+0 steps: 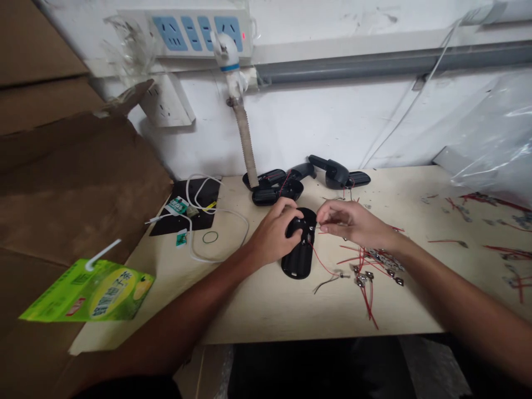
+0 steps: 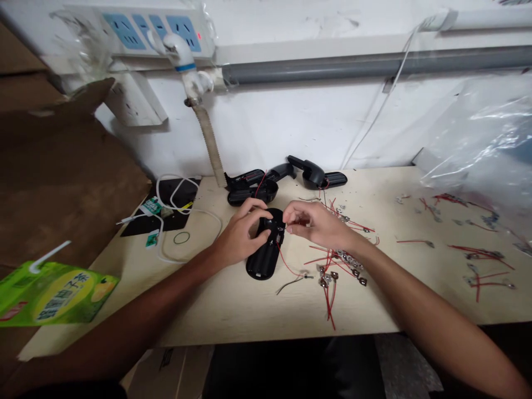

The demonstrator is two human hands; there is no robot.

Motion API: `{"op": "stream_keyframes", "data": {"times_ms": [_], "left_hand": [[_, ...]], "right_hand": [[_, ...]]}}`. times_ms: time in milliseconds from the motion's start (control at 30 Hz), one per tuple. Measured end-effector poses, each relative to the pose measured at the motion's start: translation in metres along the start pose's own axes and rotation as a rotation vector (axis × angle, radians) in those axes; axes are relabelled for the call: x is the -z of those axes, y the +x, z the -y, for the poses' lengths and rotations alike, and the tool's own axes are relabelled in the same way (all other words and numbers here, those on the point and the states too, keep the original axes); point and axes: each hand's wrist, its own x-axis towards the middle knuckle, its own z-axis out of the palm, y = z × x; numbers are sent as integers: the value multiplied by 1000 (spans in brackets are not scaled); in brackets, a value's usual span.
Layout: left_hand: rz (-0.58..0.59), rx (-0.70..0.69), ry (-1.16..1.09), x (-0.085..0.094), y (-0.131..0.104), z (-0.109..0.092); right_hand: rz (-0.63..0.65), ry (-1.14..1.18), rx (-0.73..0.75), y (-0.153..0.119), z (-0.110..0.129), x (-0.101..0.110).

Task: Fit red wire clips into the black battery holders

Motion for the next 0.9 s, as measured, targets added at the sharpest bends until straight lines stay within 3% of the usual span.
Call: {"op": "stream_keyframes", "data": {"times_ms": [233, 533, 700, 900], "left_hand": [[-92, -114, 24, -3, -1, 0], [-114, -182, 73, -2, -1, 0], [-112, -210, 99, -1, 1, -2], [-95, -129, -27, 2, 2, -5]], "right_hand": [[-57, 81, -18, 1, 4, -6], [-84, 32, -10, 1, 7, -12], [-104, 221, -68, 2, 14, -15], [-134, 487, -54, 2, 15, -19]]}}
